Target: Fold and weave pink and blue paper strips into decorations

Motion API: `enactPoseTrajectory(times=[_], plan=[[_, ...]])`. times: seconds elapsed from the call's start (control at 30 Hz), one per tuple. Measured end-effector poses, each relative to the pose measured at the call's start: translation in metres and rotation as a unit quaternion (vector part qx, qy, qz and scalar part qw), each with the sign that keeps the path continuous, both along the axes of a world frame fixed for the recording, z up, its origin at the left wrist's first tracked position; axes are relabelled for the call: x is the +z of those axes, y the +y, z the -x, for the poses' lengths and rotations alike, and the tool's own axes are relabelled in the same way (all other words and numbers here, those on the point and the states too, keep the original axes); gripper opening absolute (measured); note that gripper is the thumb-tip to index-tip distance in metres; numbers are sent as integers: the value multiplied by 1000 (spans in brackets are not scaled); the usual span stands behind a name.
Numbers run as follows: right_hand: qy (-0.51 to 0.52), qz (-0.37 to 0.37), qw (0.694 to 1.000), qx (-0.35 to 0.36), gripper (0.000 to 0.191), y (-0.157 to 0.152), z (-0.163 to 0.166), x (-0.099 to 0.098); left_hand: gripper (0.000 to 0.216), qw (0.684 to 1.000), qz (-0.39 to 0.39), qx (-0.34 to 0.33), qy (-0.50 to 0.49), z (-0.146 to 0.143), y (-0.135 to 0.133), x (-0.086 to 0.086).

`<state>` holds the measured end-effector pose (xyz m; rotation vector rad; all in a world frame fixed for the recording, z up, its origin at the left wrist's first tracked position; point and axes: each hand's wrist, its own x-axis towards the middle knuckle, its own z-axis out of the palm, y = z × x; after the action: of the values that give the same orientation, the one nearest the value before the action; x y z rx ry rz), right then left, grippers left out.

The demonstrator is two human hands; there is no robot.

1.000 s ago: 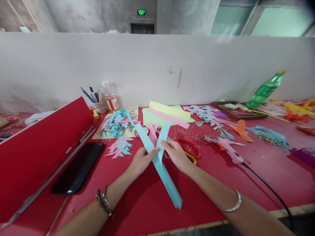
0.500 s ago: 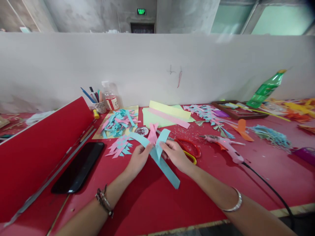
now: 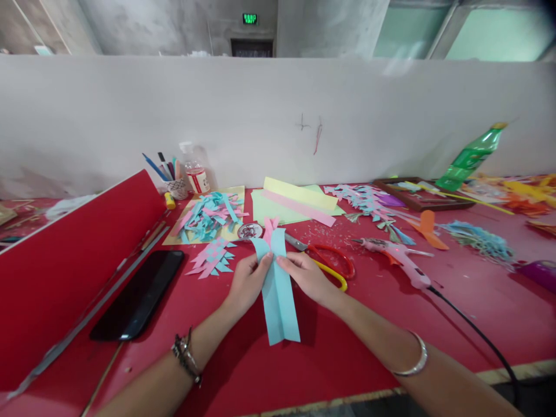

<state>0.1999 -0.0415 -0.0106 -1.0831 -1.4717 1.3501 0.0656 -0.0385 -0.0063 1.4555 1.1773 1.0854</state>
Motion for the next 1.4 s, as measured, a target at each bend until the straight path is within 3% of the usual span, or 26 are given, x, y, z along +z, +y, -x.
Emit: enactPoseTrajectory(times=[0.5,0.8,1.1,1.27,1.4], plan=[[76,50,995,-43,34,-4,8,3,38,998,38,18,-47,-3,-1,-3],[37,71,996,-39,34,-1,4,-4,44,999,25,-13,23,0,0,-1],[-4,18,999,-36,35,-3,5,0,42,1000,30,7,0,-1,1,-1],[9,2,998,-69,35,-3,2,3,39,999,35,-37,11,-1,2,-3],[7,19,1000,-22,31,-3,2,2,38,1000,10,-1,29,0,2,-2]])
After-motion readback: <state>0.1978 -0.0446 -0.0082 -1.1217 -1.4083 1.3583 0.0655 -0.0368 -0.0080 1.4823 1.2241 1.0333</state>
